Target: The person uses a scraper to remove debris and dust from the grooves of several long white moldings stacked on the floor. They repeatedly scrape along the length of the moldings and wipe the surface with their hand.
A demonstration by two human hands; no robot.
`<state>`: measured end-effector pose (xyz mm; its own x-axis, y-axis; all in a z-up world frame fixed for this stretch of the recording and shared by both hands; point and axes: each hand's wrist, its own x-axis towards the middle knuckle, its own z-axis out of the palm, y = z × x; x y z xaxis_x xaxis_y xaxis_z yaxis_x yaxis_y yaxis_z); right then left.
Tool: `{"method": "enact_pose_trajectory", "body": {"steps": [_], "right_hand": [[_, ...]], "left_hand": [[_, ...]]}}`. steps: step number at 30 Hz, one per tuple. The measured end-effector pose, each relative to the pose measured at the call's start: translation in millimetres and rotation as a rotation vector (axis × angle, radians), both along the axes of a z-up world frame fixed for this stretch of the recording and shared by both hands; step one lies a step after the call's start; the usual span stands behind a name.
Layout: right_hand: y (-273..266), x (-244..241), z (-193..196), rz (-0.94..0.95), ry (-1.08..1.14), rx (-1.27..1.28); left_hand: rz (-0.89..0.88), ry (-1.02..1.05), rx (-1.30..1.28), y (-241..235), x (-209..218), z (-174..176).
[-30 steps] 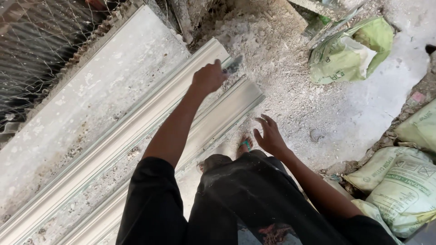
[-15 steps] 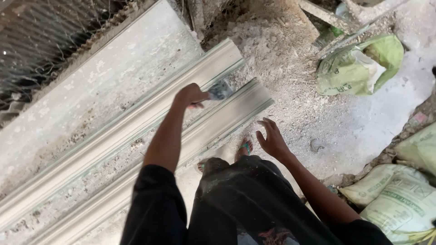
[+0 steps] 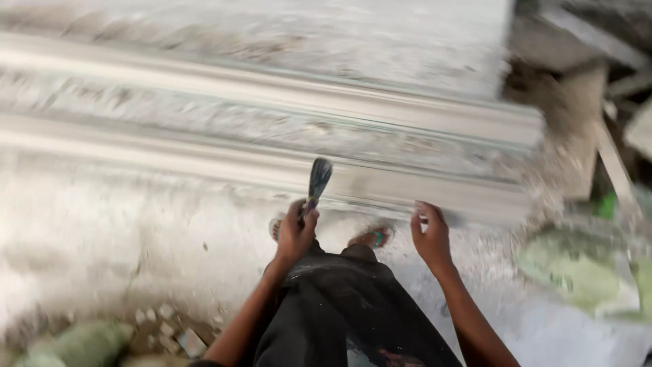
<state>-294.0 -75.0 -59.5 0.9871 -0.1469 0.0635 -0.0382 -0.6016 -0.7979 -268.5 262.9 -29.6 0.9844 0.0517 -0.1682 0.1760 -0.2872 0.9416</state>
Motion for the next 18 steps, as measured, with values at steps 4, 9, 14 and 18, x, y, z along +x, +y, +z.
{"method": "enact_pose_trajectory", "body": {"steps": [4,9,14,18], "right_hand": [[89.7,48.5,6.8,0.183,0.086,0.025],[257.0,95.6,-16.2,0.462,0.298,-0.009],[476.7,113.8,15.7,0.769,0.326,-0.105],[609.8,116.1,32.8,1.046,0.167,0.096]], "left_hand": [[0.298,0.029,-0.054,98.7,-68.2,-42.1],[0.589,-0.177,0.167,249.1,-112.0,-93.7],[0.87,0.273,-0.216,391.4,-135.9,-61.5],[0.941,0.377,-0.268,486.4,-150.6,-60.0]]}}
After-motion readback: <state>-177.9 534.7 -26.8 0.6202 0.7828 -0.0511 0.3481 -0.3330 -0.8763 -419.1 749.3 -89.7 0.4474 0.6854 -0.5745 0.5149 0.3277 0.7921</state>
